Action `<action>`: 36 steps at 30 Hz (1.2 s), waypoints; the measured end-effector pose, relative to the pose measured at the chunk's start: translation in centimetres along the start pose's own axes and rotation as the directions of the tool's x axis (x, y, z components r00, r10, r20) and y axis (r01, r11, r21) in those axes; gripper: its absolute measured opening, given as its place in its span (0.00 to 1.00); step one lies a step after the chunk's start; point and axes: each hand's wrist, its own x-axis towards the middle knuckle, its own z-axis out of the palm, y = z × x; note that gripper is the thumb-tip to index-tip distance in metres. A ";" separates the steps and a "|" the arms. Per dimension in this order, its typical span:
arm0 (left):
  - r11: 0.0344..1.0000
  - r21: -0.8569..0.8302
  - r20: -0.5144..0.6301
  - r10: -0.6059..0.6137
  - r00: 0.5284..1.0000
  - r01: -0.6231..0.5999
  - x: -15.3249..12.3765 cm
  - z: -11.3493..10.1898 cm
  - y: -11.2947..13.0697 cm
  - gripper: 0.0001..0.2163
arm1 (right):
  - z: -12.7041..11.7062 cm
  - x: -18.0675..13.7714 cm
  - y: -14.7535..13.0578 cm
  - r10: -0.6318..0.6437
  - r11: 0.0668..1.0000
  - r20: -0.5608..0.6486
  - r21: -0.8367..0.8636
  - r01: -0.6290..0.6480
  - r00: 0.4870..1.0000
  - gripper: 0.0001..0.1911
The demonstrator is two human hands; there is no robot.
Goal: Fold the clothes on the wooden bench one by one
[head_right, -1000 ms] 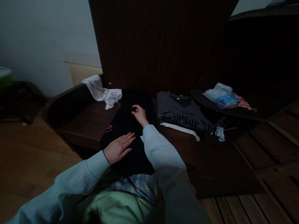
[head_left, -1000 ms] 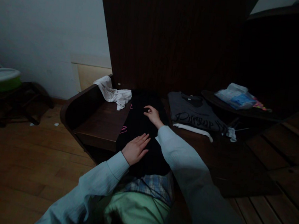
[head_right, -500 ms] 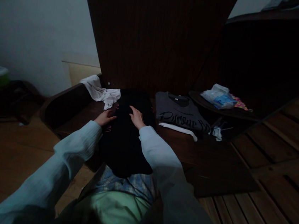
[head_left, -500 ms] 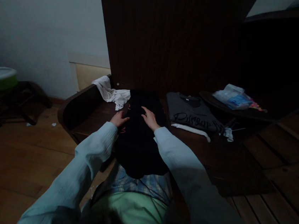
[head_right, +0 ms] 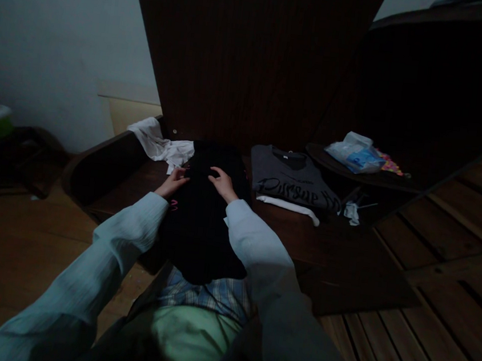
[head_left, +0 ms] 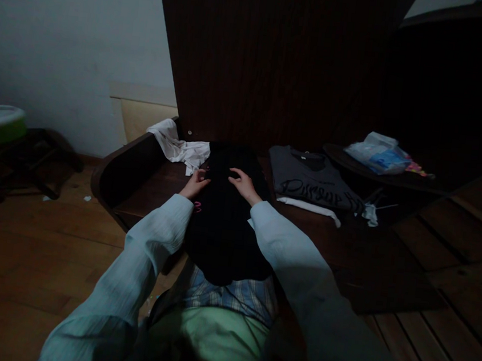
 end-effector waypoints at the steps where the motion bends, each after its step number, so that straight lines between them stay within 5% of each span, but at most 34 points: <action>1: 0.997 0.007 0.026 0.078 0.997 -0.079 0.1 0.0 0.1 0.23 | 0.0 0.0 -0.1 0.003 1.000 -0.001 0.017 -0.003 1.000 0.20; 5: 0.955 0.141 0.163 0.237 0.958 -0.260 0.3 -0.4 0.0 0.26 | 0.1 -0.2 -0.5 -0.003 0.999 -0.017 -0.051 0.003 1.000 0.22; 9: 0.952 0.235 0.214 0.147 0.966 -0.197 -0.1 -0.6 -0.5 0.22 | 0.4 -0.5 -0.8 -0.093 0.976 -0.044 -0.203 0.082 0.995 0.25; 15: 0.970 0.113 0.326 0.167 0.931 -0.214 -2.0 -1.8 0.5 0.30 | 0.9 -2.9 -1.1 -0.091 0.855 -0.037 -0.515 0.059 0.995 0.26; 19: 0.998 0.049 0.390 0.019 0.921 -0.041 -3.0 -2.9 1.4 0.30 | 1.0 -5.2 -1.3 -0.075 0.799 0.051 -0.594 0.090 0.996 0.25; 23: 0.990 0.001 0.222 -0.139 0.965 0.143 -2.0 -2.0 1.6 0.26 | -0.4 -4.7 -1.7 -0.054 0.801 0.152 -0.584 0.134 0.987 0.25; 28: 0.976 0.197 -0.009 -0.093 0.996 0.093 0.9 0.0 1.0 0.18 | -3.7 -2.1 -1.0 -0.098 0.840 0.108 -0.524 0.140 0.989 0.21; 32: 0.928 0.371 -0.052 0.065 0.997 -0.041 1.3 0.4 0.4 0.19 | -4.2 -2.5 0.7 -0.134 0.765 0.060 -0.628 0.142 0.989 0.22; 36: 0.768 0.619 -0.054 0.252 0.966 -0.165 0.1 0.6 0.8 0.20 | -3.4 -3.2 1.4 -0.070 0.719 0.049 -0.690 0.084 0.996 0.25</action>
